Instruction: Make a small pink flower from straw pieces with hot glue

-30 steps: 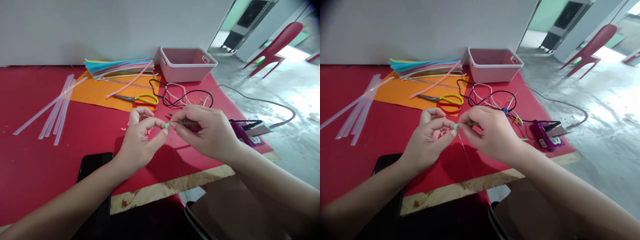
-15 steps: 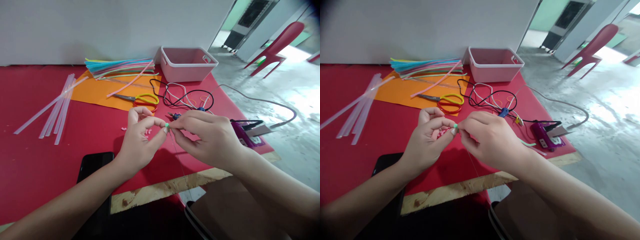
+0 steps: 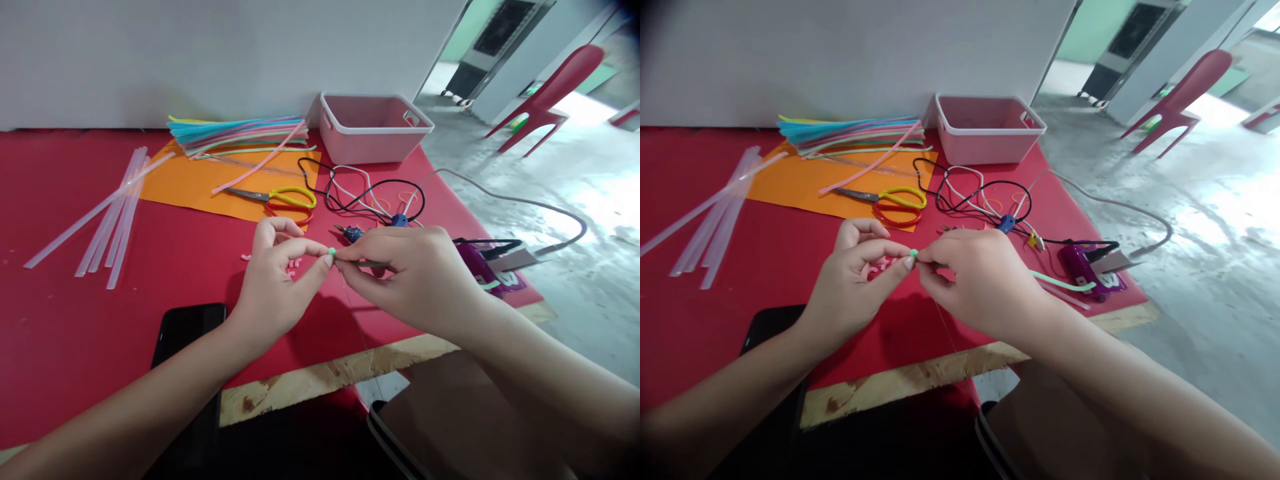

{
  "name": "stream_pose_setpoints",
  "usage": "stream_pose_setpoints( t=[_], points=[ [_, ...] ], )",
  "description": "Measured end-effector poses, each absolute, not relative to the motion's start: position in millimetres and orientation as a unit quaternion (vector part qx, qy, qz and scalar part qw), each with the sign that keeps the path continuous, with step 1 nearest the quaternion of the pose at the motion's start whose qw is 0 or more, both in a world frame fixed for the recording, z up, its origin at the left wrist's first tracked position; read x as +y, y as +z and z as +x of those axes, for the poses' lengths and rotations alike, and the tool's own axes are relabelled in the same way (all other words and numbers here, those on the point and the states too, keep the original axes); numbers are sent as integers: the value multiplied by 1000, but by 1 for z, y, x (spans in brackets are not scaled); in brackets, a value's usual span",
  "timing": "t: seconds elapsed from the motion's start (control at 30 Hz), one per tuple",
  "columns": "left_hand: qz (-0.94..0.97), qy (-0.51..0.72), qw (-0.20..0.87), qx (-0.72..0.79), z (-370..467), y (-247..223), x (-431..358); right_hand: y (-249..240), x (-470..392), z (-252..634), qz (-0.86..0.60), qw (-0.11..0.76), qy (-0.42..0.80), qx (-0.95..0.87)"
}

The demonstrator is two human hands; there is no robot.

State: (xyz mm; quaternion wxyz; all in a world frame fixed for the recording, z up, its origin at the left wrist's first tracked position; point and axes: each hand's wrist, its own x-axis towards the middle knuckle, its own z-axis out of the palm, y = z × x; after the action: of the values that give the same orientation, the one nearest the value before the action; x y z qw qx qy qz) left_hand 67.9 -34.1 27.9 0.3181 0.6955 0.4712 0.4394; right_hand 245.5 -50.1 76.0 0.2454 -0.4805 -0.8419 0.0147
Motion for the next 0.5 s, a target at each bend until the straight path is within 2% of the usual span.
stream_pose_setpoints(
  t=[0.2, 0.5],
  points=[
    [687, 397, 343, 503, 69, 30, -37, 79, -49, 243, -532, 218, 59, -816],
    [731, 369, 284, 499, 70, 32, -39, 73, -45, 238, -585, 203, 105, -778]
  ],
)
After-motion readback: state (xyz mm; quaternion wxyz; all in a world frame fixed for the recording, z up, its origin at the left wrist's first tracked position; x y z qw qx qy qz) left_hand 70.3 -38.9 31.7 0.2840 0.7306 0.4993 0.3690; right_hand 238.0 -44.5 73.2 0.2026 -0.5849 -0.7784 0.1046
